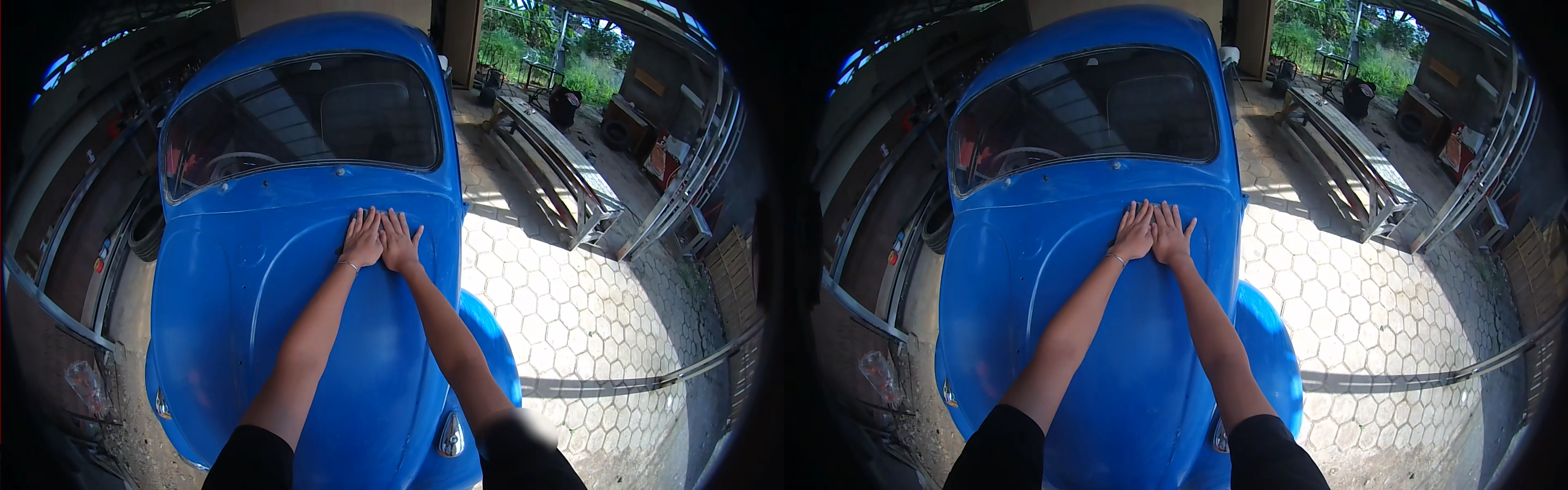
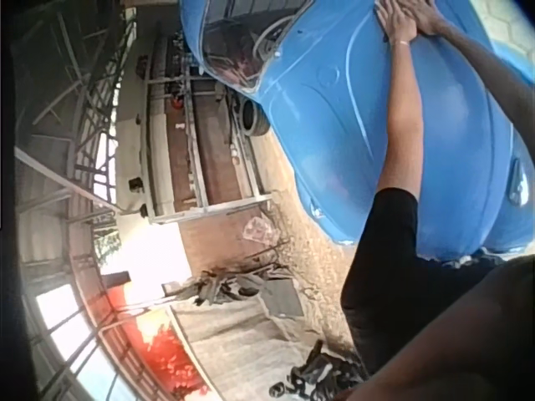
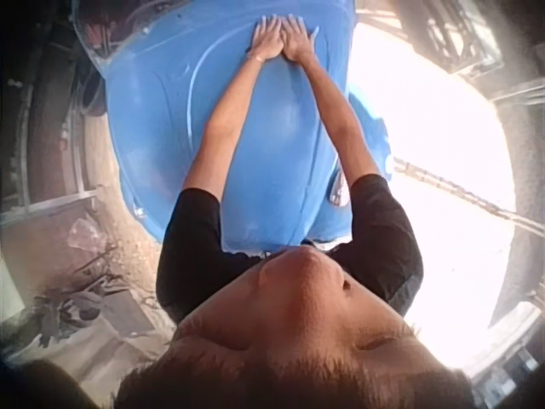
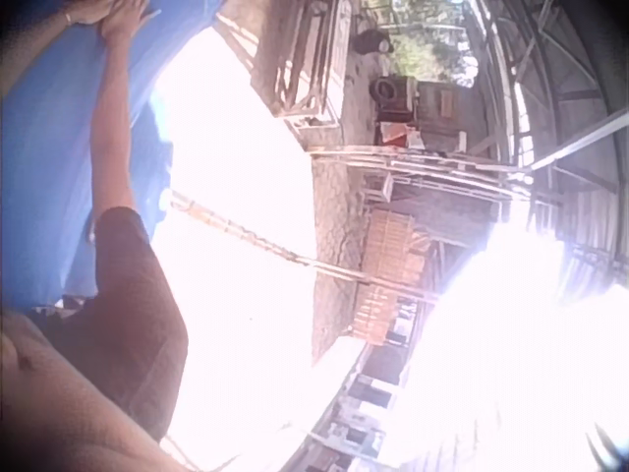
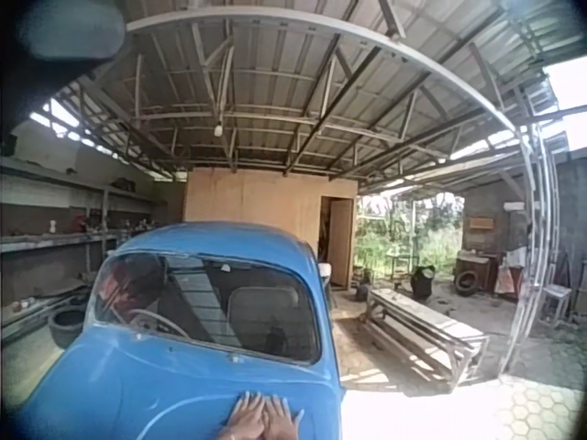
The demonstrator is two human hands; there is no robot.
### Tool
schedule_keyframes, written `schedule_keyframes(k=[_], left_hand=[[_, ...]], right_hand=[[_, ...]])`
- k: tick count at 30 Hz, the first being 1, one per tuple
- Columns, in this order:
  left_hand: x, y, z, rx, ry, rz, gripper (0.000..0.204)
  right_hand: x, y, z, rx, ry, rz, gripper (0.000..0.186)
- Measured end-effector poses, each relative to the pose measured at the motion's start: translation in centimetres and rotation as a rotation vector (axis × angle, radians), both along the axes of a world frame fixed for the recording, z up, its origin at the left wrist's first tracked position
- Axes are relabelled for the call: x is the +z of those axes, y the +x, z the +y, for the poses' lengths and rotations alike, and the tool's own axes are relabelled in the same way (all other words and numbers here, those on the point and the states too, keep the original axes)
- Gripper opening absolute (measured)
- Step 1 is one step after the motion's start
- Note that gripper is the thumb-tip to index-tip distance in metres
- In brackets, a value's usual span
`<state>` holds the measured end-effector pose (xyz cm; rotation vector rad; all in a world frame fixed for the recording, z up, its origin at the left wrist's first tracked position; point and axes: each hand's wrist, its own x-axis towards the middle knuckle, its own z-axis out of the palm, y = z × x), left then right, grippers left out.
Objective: The person sands the front hood and fender of a car using sandpaper. The person then carries a bucket of water, rinses the sandpaper pieces inside the bucket, and handles them by hand.
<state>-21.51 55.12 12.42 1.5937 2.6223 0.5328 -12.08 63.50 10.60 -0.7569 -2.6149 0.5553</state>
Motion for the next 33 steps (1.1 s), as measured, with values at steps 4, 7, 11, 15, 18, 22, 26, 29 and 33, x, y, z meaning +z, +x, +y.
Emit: schedule_keyframes(k=[4,7,11,15,18,22,26,29,33], left_hand=[[0.1,-0.1,0.5,0.011,-0.031,0.001,0.059],[-0.9,1.8,-0.7,-0.039,-0.063,-0.002,0.059],[-2.7,6.5,-3.1,-0.095,-0.007,0.047,0.059],[-1.9,7.8,-2.1,-0.127,0.031,0.076,0.057],[-1.4,6.9,1.9,-0.148,0.029,0.069,0.057],[-1.3,4.0,6.4,-0.089,0.016,0.059,0.057],[-1.0,4.0,8.0,-0.073,0.005,0.082,0.058],[-1.1,4.3,7.6,-0.09,-0.013,0.078,0.058],[-2.8,7.5,4.5,-0.146,-0.055,0.044,0.059]], right_hand=[[0.0,-0.1,0.4,0.003,-0.003,-0.048,0.054],[-1.4,2.1,-0.8,-0.037,-0.057,-0.044,0.055],[-3.5,7.1,-3.2,-0.059,-0.03,0.022,0.055],[-3.2,8.7,-2.2,-0.072,-0.003,0.019,0.055],[-2.8,7.9,1.2,-0.104,0.005,0.004,0.055],[-1.7,4.2,5.4,-0.114,0.039,-0.045,0.055],[-1.5,4.2,6.8,-0.133,0.033,-0.063,0.054],[-1.2,4.9,5.7,-0.15,0.002,-0.067,0.054],[-2.8,8.6,2.7,-0.168,-0.025,-0.104,0.054]])
